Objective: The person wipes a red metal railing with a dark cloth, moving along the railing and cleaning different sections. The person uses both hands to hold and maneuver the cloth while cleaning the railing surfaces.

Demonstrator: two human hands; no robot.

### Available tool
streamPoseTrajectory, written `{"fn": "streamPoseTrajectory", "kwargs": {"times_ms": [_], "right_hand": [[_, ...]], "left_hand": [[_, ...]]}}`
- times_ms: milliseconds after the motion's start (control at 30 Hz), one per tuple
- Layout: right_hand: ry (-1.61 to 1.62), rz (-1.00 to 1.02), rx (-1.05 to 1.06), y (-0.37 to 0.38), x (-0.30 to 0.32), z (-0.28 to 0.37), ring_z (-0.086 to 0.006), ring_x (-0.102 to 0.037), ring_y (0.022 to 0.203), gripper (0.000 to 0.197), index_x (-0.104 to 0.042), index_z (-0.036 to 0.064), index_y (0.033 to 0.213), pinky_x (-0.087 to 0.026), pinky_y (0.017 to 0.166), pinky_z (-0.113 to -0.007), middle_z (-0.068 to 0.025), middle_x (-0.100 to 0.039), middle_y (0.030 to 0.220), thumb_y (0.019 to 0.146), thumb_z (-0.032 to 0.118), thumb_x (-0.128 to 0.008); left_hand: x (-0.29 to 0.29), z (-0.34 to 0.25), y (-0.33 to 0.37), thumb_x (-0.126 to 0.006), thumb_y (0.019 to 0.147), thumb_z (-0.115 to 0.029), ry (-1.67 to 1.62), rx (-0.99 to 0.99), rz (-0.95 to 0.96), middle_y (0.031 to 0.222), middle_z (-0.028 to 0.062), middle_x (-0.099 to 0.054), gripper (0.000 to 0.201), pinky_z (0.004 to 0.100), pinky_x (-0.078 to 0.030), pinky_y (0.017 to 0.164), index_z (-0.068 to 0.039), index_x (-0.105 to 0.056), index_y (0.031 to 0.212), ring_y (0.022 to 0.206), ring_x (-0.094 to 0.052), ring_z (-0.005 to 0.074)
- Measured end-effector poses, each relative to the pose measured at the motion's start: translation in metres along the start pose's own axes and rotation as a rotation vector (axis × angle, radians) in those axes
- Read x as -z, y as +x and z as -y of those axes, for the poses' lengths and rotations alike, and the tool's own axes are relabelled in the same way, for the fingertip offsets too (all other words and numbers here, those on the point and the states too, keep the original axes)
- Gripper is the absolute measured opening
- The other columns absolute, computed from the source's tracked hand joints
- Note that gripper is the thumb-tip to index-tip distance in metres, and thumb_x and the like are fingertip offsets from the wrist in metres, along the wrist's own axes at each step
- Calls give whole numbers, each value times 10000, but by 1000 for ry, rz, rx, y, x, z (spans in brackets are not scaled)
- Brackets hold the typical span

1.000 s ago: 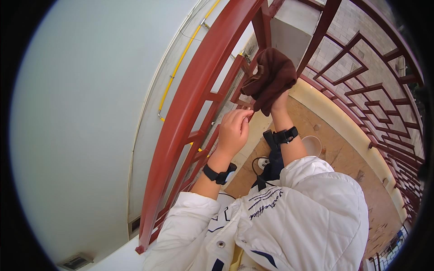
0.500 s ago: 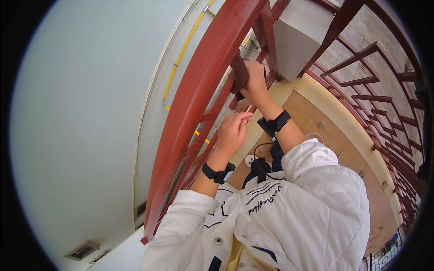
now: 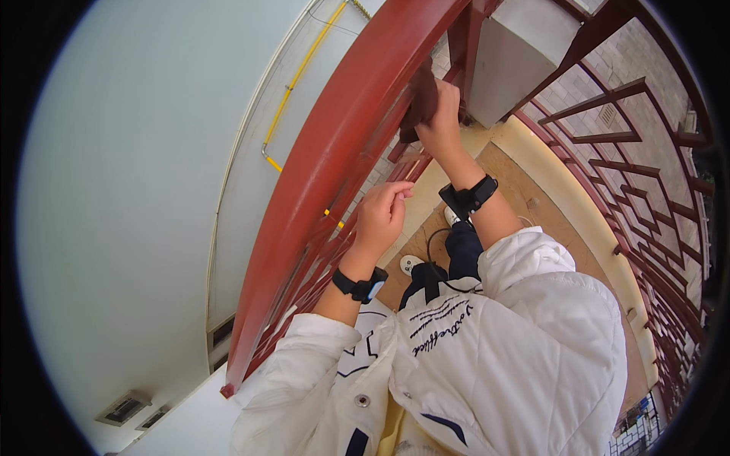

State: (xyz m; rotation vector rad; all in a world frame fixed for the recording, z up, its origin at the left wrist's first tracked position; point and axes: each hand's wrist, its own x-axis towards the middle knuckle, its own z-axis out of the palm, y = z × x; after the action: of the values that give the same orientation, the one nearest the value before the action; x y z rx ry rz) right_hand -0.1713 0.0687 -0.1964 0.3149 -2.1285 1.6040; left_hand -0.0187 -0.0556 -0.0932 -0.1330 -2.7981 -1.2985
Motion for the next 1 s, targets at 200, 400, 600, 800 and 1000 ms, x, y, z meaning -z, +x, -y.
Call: {"fn": "streamPoseTrajectory", "kwargs": {"times_ms": [200, 400, 600, 800, 1000], "right_hand": [[892, -342, -792, -29, 17, 34, -222, -592, 1159, 375, -512, 25, 1288, -506, 969, -373, -84, -594, 1258, 947, 77, -659], [1606, -135, -820, -44, 27, 40, -266, -479, 1345, 462, -478, 55, 1412, -315, 1179, -450, -86, -534, 1443, 1037, 318, -535], [1630, -3, -744, -46, 11, 61, -244, -499, 1333, 429, -551, 75, 1372, -347, 1142, -420, -64, -593, 1391, 1040, 340, -497], [1345, 508, -984, -83, -5, 71, -253, -617, 1180, 379, -624, 54, 1271, -439, 1045, -418, -90, -684, 1239, 965, 273, -577], [1383, 789, -1275, -170, -56, 120, -252, -643, 1088, 328, -655, 62, 1191, -483, 964, -407, -79, -700, 1172, 924, 246, -609]], "left_hand": [[13, 7, -33, -557, 923, 18, 16, -55, -1, 926, 106, -727, 198, 372, -519, 822, -33, -666, 1080, 893, -679, 287], [32, 10, -85, -563, 929, -1, -109, 92, -52, 921, 93, -724, 187, 372, -526, 789, -47, -666, 1079, 881, -675, 283], [46, 10, -127, -551, 934, 16, -155, 49, -61, 912, 104, -719, 177, 361, -530, 772, -32, -664, 1062, 858, -690, 274], [62, 15, -168, -549, 927, 28, -195, 53, -104, 903, 108, -714, 173, 358, -530, 762, -26, -667, 1042, 846, -686, 283], [90, 25, -190, -568, 916, 19, -88, 55, -165, 883, 105, -707, 165, 364, -524, 744, -36, -676, 1027, 846, -676, 288]]}}
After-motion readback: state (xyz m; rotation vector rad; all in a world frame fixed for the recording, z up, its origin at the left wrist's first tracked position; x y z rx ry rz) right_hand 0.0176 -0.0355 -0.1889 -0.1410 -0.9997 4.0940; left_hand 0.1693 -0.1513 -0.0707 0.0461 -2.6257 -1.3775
